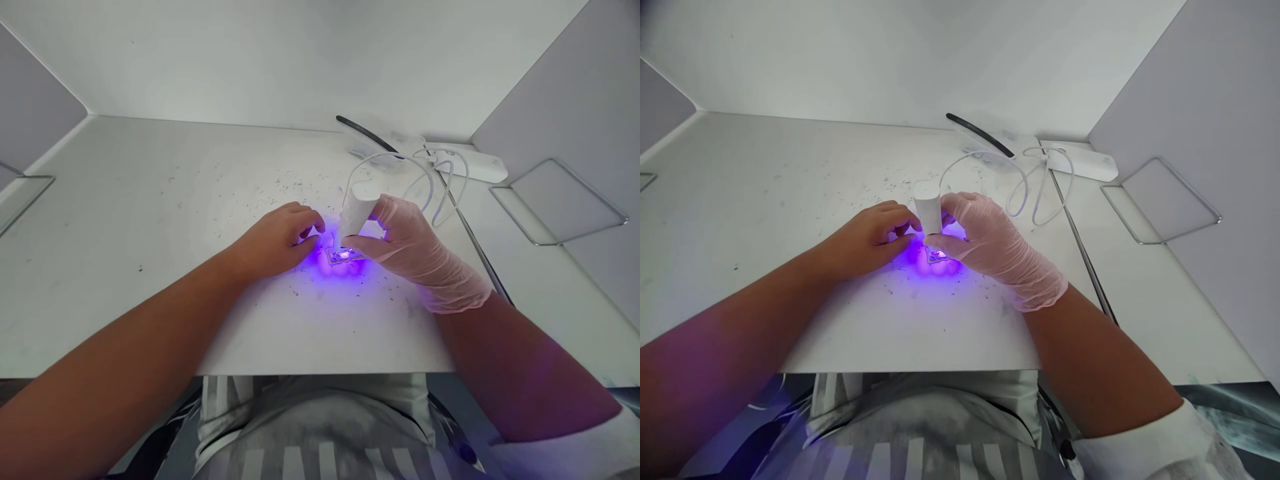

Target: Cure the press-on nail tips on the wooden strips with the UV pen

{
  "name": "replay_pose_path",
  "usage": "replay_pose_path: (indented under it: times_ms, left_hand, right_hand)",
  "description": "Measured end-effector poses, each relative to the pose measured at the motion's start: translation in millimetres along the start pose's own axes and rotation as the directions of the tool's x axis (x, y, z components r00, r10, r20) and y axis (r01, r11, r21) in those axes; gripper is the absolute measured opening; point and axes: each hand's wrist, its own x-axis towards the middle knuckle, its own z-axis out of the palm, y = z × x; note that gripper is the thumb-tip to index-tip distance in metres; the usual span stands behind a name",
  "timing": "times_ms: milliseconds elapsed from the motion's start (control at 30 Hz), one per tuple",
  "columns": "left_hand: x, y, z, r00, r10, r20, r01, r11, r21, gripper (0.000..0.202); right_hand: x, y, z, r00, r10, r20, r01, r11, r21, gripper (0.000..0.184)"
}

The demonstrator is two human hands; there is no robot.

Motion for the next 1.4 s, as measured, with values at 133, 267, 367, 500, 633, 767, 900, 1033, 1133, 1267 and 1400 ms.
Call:
replay_pose_path:
  times_ms: [133, 267, 367, 500, 633, 767, 900, 1033, 1133, 1267, 1400]
  left_hand:
    - [-0.4, 3.3, -1.8, 0.997, -0.075, -0.03, 0.075, 0.997, -0.022, 0.017]
    - [-0.1, 5.4, -3.2, 0.99, -0.141, 0.012, 0.141, 0.99, -0.027, 0.015]
    - [-0.2, 5.7, -3.8, 0.988, -0.147, 0.053, 0.148, 0.989, -0.015, 0.015]
    - [0.3, 5.7, -4.8, 0.982, -0.15, 0.118, 0.15, 0.989, 0.013, 0.013]
    - [0.8, 5.1, -5.7, 0.974, -0.138, 0.182, 0.134, 0.99, 0.033, 0.015]
    - [0.3, 3.9, -5.7, 0.971, -0.139, 0.196, 0.134, 0.99, 0.041, 0.017]
    - [0.2, 2.5, -5.4, 0.97, -0.127, 0.207, 0.122, 0.992, 0.041, 0.018]
    - [0.4, 3.0, -6.3, 0.964, -0.136, 0.23, 0.124, 0.99, 0.068, 0.018]
    - [0.6, 4.7, -7.2, 0.955, -0.152, 0.253, 0.134, 0.987, 0.087, 0.015]
    - [0.9, 5.7, -7.5, 0.949, -0.159, 0.271, 0.141, 0.986, 0.087, 0.013]
    - [1.0, 4.6, -6.8, 0.95, -0.146, 0.275, 0.129, 0.988, 0.08, 0.018]
  right_hand:
    - [-0.2, -1.0, -0.2, 1.0, 0.02, 0.011, -0.02, 1.0, -0.002, 0.009]
    - [-0.3, -0.4, 0.0, 0.999, 0.041, 0.023, -0.041, 0.999, -0.015, 0.01]
    - [-0.1, -0.7, -0.1, 0.998, 0.053, 0.026, -0.052, 0.999, -0.013, 0.011]
    - [0.3, -1.5, -0.7, 0.997, 0.067, 0.049, -0.068, 0.997, 0.034, 0.009]
    - [0.5, -0.8, -0.8, 0.998, 0.055, 0.043, -0.057, 0.998, 0.039, 0.009]
    - [0.9, -0.7, -0.9, 0.997, 0.06, 0.043, -0.061, 0.998, 0.024, 0.01]
    - [1.0, -2.3, -1.5, 0.997, 0.055, 0.046, -0.057, 0.998, 0.04, 0.011]
    - [0.7, -3.4, -1.5, 0.998, 0.052, 0.048, -0.053, 0.998, 0.038, 0.011]
    - [0.3, -2.9, -1.0, 0.999, 0.043, 0.033, -0.044, 0.999, 0.025, 0.01]
    - [0.2, -0.8, -0.2, 1.0, 0.022, 0.019, -0.022, 1.0, 0.004, 0.01]
    - [0.3, 0.5, 0.4, 1.0, 0.02, 0.023, -0.02, 1.0, 0.001, 0.011]
